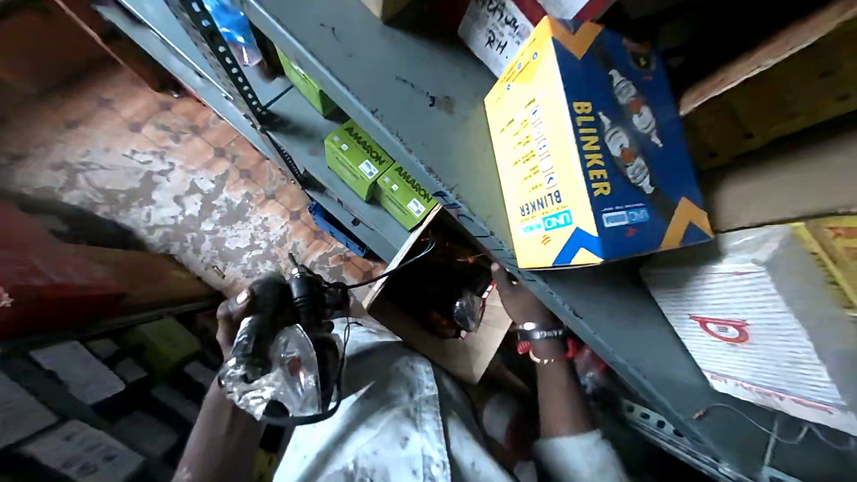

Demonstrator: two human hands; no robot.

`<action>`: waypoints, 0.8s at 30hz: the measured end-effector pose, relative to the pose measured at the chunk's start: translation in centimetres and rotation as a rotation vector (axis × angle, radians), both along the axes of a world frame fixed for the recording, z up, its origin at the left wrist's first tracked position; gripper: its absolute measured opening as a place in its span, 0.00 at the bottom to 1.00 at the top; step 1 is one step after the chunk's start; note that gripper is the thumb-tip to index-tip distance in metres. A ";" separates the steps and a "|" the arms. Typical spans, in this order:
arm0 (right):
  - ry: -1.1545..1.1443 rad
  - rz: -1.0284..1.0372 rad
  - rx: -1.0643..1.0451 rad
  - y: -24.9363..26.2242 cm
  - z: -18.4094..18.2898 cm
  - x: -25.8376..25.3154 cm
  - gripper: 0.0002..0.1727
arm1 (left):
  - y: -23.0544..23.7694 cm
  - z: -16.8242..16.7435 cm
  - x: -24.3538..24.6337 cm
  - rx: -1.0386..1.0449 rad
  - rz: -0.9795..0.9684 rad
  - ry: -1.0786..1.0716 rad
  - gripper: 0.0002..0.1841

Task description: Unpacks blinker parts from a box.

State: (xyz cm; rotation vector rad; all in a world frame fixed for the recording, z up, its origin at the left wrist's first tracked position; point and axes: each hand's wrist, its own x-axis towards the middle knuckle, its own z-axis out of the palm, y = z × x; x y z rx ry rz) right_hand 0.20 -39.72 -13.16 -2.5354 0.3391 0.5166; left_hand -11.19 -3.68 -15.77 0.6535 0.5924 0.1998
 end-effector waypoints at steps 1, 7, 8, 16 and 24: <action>-0.102 0.013 -0.065 0.1 -0.1 -1.0 0.24 | -0.2 0.1 0.2 -0.013 -0.008 -0.005 0.17; 0.282 0.369 -0.416 3.0 -5.9 -3.7 0.52 | -0.9 0.6 1.4 0.044 -0.085 -0.027 0.14; 0.289 0.377 -0.460 3.4 -6.8 -3.6 0.53 | -1.0 0.8 1.6 0.056 -0.093 0.001 0.15; 0.248 -0.058 0.165 1.7 -2.3 -5.8 0.40 | -0.8 1.9 1.8 0.092 -0.115 0.085 0.15; 0.022 -0.503 1.310 -3.9 -2.6 -12.0 0.42 | -1.3 1.8 1.9 0.094 -0.072 0.046 0.23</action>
